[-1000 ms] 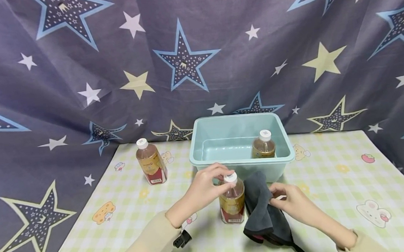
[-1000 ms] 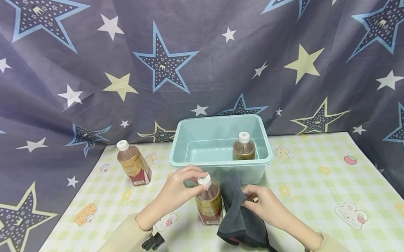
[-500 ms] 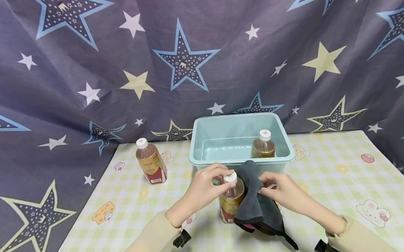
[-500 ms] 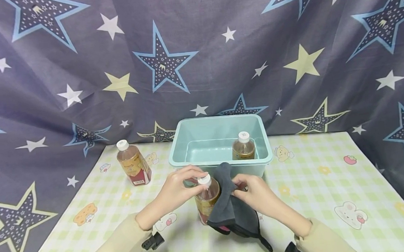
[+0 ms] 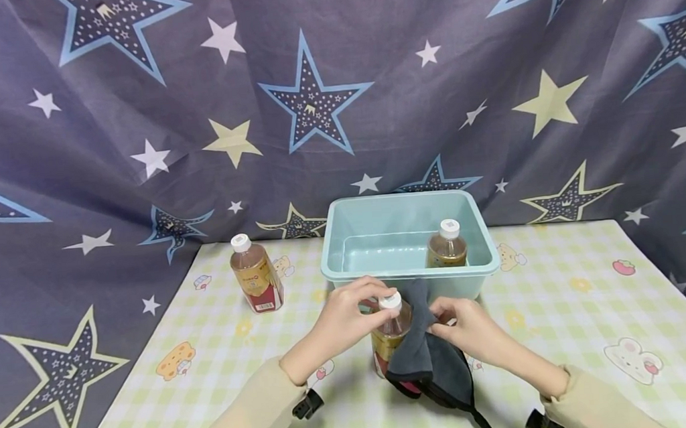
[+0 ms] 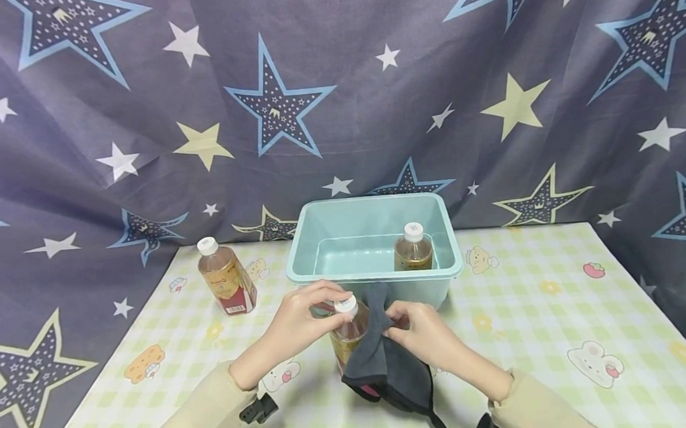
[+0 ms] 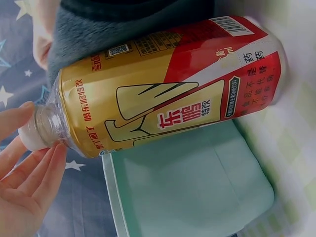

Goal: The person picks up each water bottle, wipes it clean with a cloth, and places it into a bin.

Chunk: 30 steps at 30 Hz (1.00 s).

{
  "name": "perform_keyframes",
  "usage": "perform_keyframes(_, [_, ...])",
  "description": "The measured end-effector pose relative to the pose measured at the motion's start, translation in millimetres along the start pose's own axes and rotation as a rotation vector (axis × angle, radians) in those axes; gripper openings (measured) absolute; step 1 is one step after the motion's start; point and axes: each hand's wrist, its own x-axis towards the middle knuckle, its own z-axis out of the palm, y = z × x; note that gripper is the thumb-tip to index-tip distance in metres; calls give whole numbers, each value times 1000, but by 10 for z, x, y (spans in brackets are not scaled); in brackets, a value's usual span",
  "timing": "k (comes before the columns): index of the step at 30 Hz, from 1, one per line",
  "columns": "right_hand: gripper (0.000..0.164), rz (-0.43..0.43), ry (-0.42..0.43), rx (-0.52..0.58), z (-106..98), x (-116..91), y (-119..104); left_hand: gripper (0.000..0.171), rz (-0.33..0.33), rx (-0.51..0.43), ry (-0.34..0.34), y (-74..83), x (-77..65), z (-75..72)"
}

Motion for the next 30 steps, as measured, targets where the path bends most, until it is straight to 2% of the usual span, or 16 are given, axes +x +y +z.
perform_keyframes(10, [10, 23, -35, -47, 151, -41, 164, 25, -31, -1, -15, 13, 2, -11])
perform_keyframes(17, [19, -3, -52, -35, 244, -38, 270, 25, -61, -8, -26, 19, 3, -9])
perform_keyframes(22, [18, -3, -85, -41, 314, -43, 358, 24, -64, -7, -26, 13, 2, -5])
perform_keyframes(30, [16, 56, -119, -48, 392, -52, 439, 24, -70, 1, -33, 11, 3, -6])
